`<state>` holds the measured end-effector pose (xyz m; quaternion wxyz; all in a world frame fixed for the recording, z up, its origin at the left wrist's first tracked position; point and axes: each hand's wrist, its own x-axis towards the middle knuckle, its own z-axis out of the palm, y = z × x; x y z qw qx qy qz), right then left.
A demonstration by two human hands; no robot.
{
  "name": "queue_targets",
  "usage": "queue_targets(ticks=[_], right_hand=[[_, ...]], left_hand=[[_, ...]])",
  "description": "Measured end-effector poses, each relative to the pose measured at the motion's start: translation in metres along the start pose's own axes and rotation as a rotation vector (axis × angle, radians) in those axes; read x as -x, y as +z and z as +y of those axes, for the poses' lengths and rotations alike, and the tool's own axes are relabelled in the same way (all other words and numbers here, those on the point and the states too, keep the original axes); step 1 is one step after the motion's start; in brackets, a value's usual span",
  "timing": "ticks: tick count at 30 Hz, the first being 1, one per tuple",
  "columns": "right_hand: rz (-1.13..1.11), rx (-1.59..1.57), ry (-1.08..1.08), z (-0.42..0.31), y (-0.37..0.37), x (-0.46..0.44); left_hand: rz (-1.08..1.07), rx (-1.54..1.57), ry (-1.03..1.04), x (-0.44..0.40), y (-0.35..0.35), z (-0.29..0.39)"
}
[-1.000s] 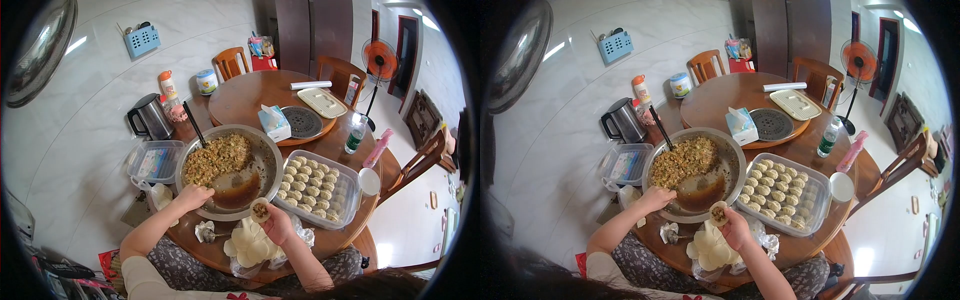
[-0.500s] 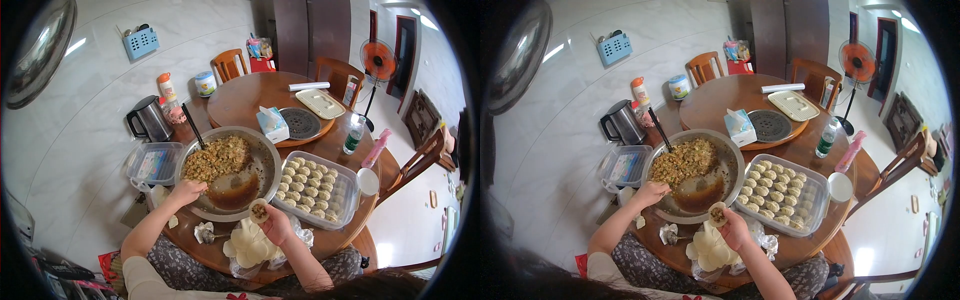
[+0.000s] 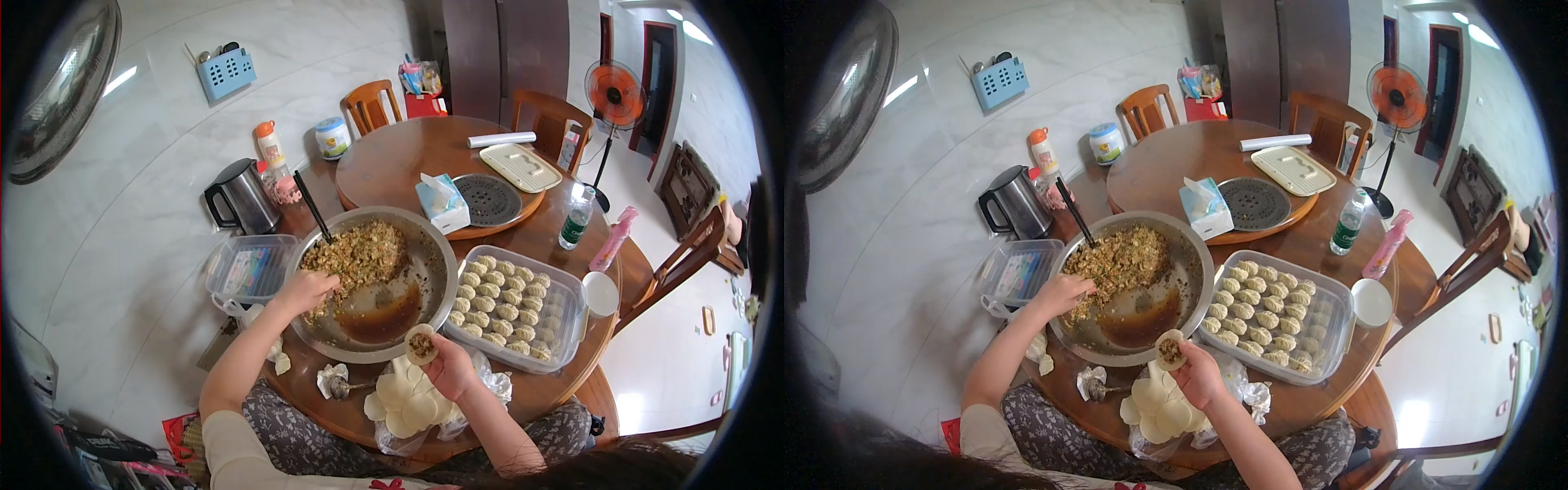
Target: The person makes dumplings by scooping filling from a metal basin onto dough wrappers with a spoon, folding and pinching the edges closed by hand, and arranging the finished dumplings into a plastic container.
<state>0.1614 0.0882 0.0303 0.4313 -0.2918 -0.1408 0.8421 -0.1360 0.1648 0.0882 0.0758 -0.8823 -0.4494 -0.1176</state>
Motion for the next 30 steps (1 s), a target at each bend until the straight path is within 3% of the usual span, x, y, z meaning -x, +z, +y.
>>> queue_targets(ticks=[16,22,30], right_hand=[[-0.018,-0.026,0.013,-0.004,0.003,0.005],[-0.028,-0.035,0.004,0.0,-0.003,-0.001],[-0.047,0.002,0.0,0.0,-0.002,0.0]], left_hand=[[-0.417,-0.411,0.128,-0.092,0.006,0.002],[-0.387,-0.431,0.14,-0.095,-0.002,0.01],[-0.295,-0.531,0.259,-0.071,0.049,0.003]])
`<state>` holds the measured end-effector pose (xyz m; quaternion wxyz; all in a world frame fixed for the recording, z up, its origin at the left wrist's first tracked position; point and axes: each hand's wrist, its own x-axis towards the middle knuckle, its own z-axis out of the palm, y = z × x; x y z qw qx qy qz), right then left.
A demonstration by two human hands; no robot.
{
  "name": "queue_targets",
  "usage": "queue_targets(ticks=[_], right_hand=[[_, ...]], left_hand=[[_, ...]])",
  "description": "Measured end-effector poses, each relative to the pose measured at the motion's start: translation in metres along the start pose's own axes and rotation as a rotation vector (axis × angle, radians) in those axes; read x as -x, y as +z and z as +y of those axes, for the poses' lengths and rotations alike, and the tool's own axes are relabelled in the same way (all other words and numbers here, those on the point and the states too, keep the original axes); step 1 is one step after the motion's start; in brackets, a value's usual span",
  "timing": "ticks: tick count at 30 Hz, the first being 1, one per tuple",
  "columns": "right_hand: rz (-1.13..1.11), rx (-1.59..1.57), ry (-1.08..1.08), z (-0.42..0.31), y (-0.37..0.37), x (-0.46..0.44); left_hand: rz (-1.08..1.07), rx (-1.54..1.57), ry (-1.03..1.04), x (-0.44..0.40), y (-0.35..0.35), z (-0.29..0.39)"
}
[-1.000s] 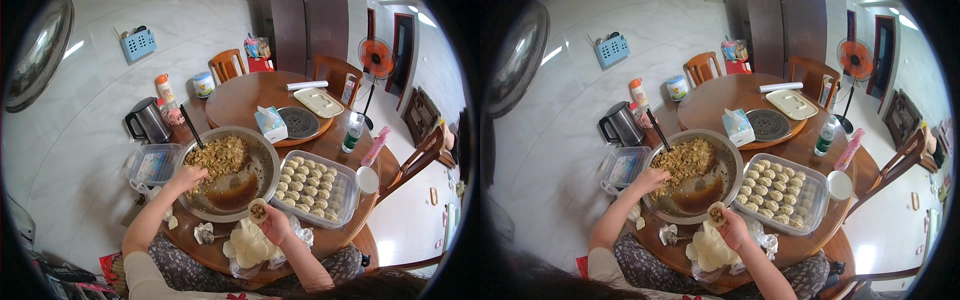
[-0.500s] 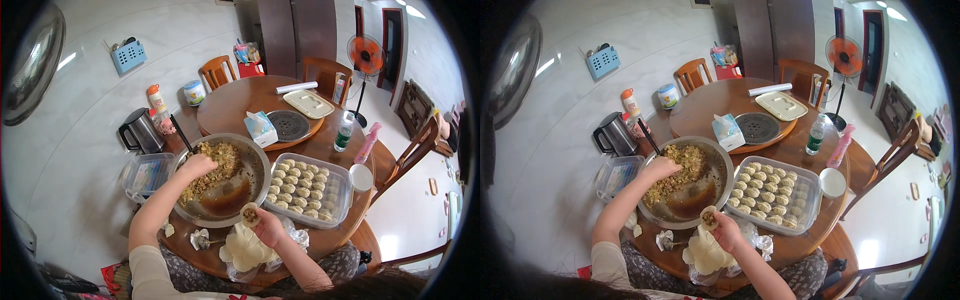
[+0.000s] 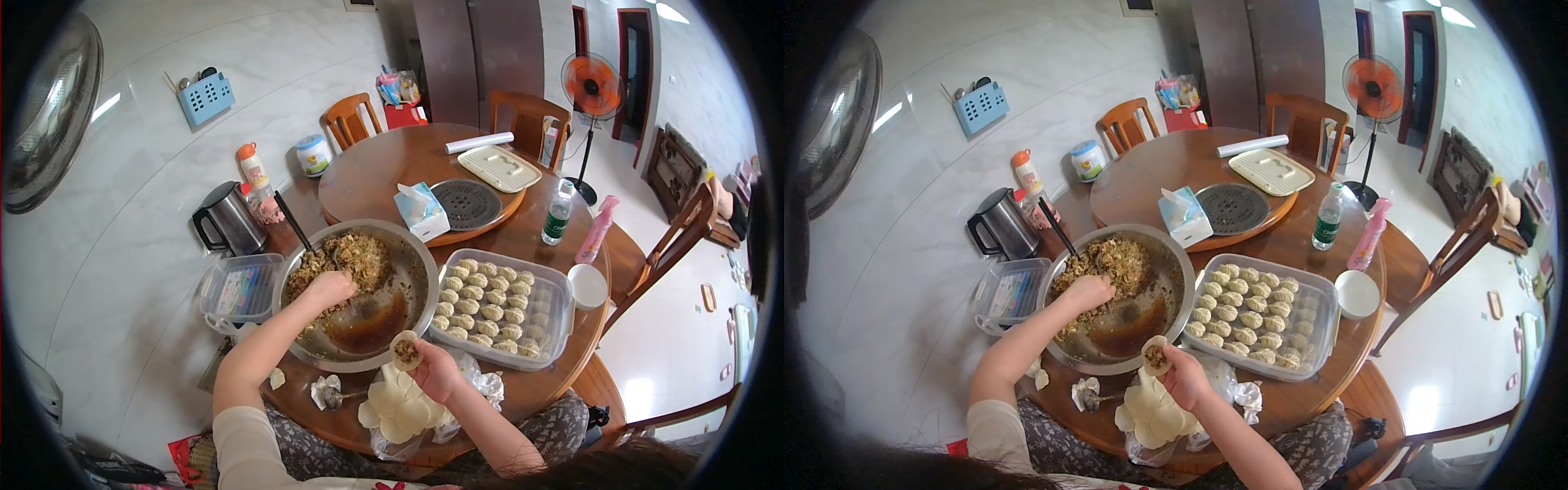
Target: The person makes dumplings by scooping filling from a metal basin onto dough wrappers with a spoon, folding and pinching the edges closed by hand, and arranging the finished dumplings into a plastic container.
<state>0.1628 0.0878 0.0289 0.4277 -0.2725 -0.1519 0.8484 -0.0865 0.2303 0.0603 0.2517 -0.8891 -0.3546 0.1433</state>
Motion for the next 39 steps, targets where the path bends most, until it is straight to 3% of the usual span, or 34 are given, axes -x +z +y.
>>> queue_targets(ticks=[2,5,8,11,15,20,25,31,36,39], right_hand=[[-0.003,-0.003,0.004,0.0,-0.001,0.0],[0.001,-0.003,0.012,-0.001,-0.001,0.0],[0.015,-0.011,0.012,0.0,-0.001,0.0],[0.023,-0.013,0.005,0.0,0.002,0.001],[0.033,-0.026,0.003,-0.001,0.004,0.003],[0.004,-0.003,0.001,0.002,-0.001,0.001],[0.018,0.005,0.001,0.0,0.002,0.002],[0.012,0.004,0.002,0.001,-0.001,-0.001],[0.032,-0.013,0.001,0.0,0.001,0.0],[0.017,-0.023,-0.005,0.0,0.0,0.001]], left_hand=[[0.014,-0.001,-0.06,0.004,0.0,-0.004],[0.121,0.23,-0.296,0.019,-0.028,-0.016],[0.492,0.454,-0.438,0.032,-0.028,-0.032],[0.596,1.125,-0.841,0.03,-0.038,-0.02],[0.794,1.328,-0.731,0.024,-0.007,-0.011],[0.764,1.463,-0.828,0.022,0.037,-0.013],[0.735,1.561,-0.885,0.021,0.038,-0.018],[0.954,1.592,-0.908,0.014,0.002,-0.027],[0.829,1.646,-1.046,0.002,0.031,-0.033],[0.842,1.652,-0.987,-0.001,0.041,-0.034]])
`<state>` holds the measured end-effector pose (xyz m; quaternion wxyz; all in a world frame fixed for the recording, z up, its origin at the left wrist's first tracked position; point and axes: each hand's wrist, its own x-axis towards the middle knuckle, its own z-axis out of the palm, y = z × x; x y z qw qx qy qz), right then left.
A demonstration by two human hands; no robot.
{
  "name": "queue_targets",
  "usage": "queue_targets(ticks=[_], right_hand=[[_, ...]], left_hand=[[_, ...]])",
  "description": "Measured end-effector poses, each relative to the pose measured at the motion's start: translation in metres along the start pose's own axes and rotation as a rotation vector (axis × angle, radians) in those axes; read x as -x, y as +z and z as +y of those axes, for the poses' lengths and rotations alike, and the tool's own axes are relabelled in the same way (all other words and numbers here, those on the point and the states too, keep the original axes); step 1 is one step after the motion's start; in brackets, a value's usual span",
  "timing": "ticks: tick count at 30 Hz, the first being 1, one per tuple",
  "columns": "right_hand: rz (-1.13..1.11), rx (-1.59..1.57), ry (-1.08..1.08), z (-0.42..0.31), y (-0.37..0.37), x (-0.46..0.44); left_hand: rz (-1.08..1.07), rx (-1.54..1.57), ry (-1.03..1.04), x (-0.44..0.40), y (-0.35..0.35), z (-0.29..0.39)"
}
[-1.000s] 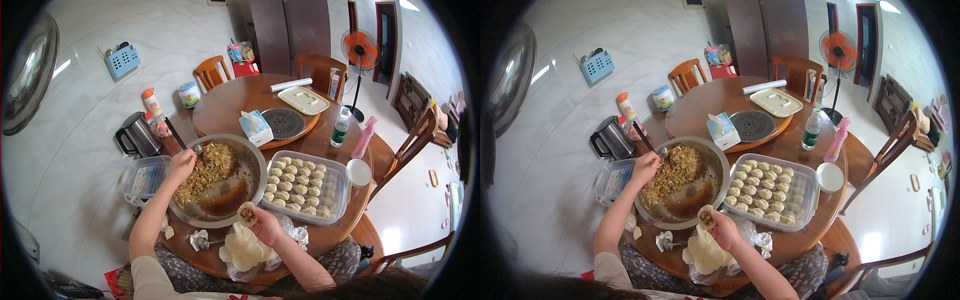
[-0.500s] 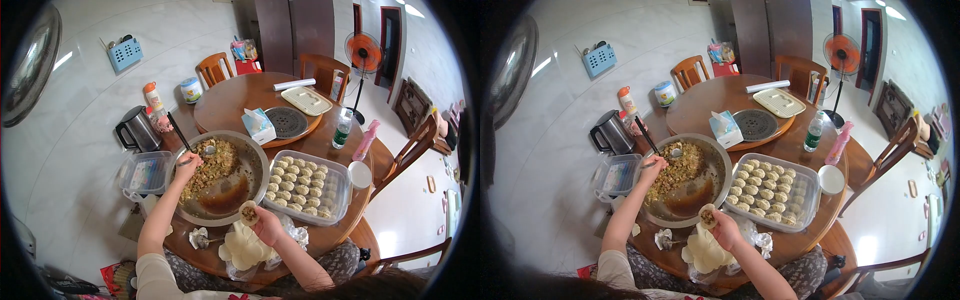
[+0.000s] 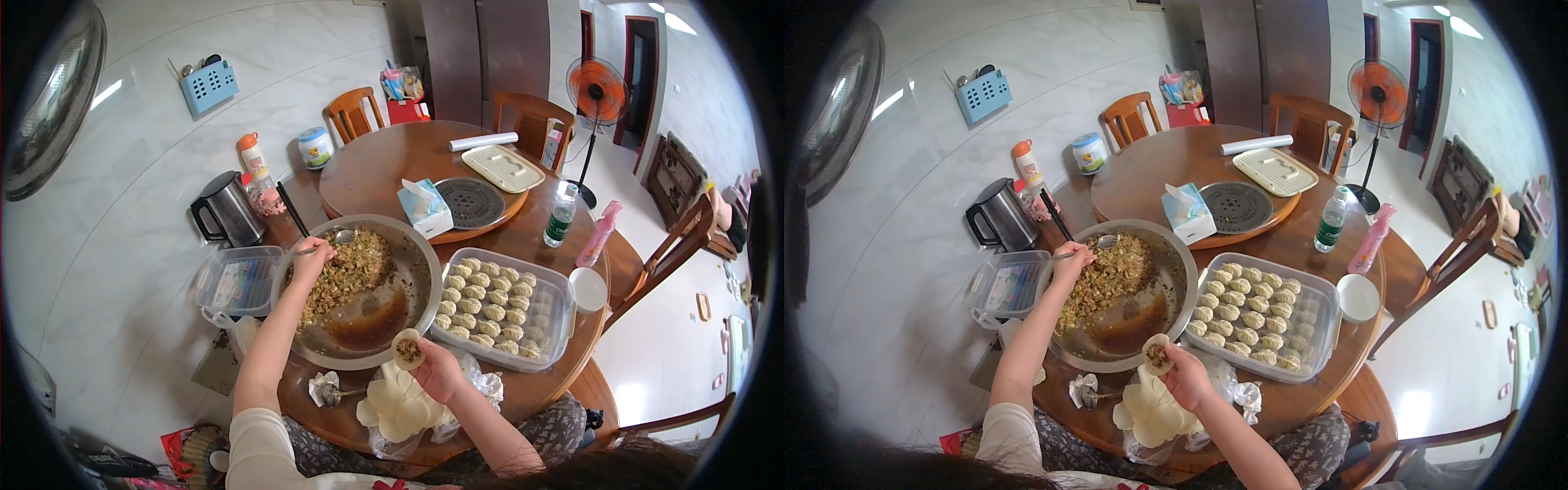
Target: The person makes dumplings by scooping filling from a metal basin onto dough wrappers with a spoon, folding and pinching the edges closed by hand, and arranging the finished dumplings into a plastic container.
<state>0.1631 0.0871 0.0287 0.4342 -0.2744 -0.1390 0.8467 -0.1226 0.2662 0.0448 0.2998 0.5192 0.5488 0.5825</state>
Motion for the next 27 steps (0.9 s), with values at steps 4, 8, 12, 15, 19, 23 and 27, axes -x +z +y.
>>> queue_targets(ticks=[4,8,12,15,19,23,27], right_hand=[[-0.005,0.022,0.007,0.001,-0.001,-0.001],[-0.015,0.019,0.006,0.0,-0.001,-0.001],[-0.015,0.012,0.002,0.0,-0.001,-0.001],[-0.001,0.033,0.004,0.001,0.0,0.0],[0.0,0.008,0.005,-0.001,0.001,0.001],[0.008,0.011,0.002,0.0,0.002,-0.001],[-0.002,0.007,-0.004,0.0,0.002,0.001]], left_hand=[[-0.061,0.035,-0.016,0.007,-0.01,0.02],[-0.253,0.025,-0.075,0.03,-0.029,0.039],[-0.255,0.024,-0.157,0.04,-0.05,0.02],[-0.19,0.094,-0.181,0.039,-0.058,0.004],[-0.132,0.261,-0.204,0.03,-0.059,0.007],[0.015,0.328,-0.156,0.023,-0.054,0.014],[0.102,0.278,-0.23,0.017,-0.045,0.006]])
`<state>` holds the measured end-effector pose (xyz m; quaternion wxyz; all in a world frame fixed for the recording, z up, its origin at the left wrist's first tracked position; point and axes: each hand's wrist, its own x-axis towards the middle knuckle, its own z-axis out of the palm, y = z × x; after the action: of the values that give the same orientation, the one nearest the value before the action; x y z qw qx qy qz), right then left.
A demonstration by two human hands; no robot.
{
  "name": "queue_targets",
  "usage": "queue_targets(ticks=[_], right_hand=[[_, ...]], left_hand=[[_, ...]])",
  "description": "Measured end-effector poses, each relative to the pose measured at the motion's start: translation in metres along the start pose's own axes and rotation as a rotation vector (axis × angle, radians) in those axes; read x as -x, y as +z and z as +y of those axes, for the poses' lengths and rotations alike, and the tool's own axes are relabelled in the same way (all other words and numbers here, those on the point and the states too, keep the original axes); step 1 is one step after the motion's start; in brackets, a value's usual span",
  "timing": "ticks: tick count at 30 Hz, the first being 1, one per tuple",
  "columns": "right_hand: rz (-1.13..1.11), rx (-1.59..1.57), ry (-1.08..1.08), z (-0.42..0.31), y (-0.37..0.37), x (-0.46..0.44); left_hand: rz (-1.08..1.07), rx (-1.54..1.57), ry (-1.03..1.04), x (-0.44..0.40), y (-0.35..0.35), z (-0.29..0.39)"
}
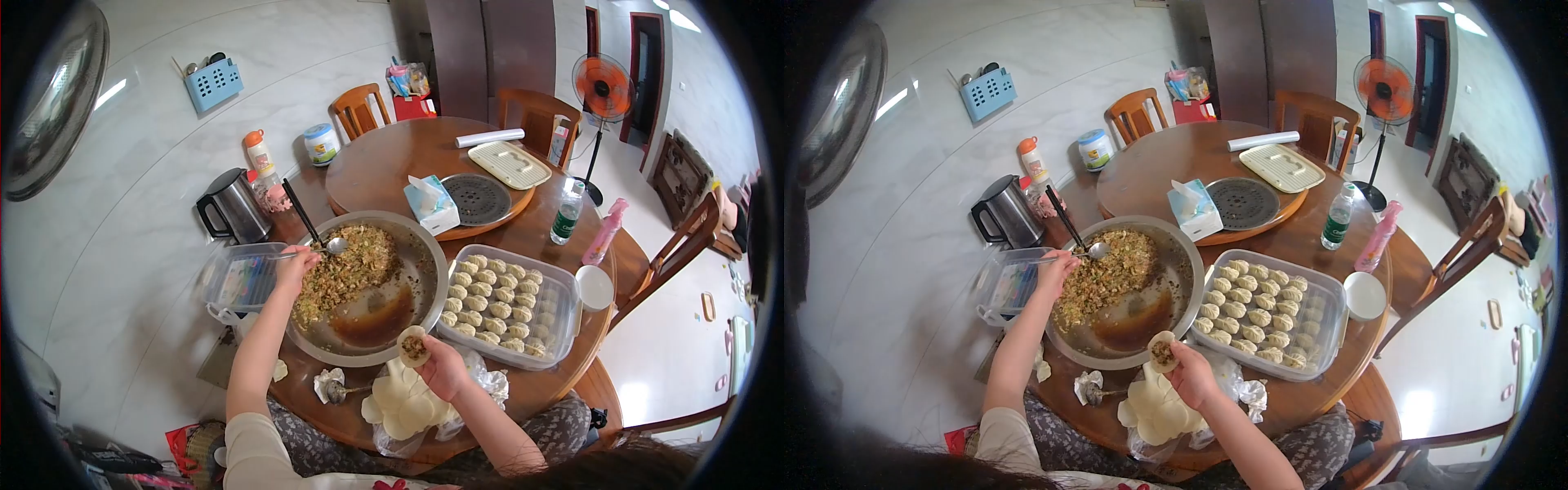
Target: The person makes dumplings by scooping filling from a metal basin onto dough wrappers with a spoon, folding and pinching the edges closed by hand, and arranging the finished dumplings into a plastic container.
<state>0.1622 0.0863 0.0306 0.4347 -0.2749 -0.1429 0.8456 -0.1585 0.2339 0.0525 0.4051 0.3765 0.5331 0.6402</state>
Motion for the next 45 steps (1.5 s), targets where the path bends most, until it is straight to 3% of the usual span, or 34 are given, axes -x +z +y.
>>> queue_targets(ticks=[6,12,14,17,21,25,34,45], right_hand=[[-0.005,-0.009,-0.005,0.001,-0.003,-0.002],[-0.01,0.018,-0.011,0.003,-0.006,-0.005],[-0.008,0.019,-0.01,0.004,-0.008,-0.006],[-0.001,0.03,-0.003,0.002,-0.004,-0.003],[-0.011,0.021,-0.002,0.001,-0.004,-0.003],[0.0,0.019,-0.005,0.002,-0.004,-0.003],[0.02,0.009,0.004,0.001,-0.001,-0.001],[0.0,0.018,-0.003,0.002,-0.002,-0.002]], left_hand=[[0.007,-0.112,0.056,0.018,-0.006,0.037],[-0.163,-0.814,0.22,0.067,-0.024,0.084],[-0.237,-0.985,0.148,0.093,-0.012,0.109],[-0.346,-0.97,-0.01,0.105,-0.005,0.107],[-0.49,-1.066,-0.022,0.114,0.004,0.085],[-0.46,-1.135,0.053,0.109,0.0,0.06],[-0.164,-1.07,0.21,0.086,-0.006,0.055],[-0.181,-1.321,0.279,0.049,0.011,0.069]])
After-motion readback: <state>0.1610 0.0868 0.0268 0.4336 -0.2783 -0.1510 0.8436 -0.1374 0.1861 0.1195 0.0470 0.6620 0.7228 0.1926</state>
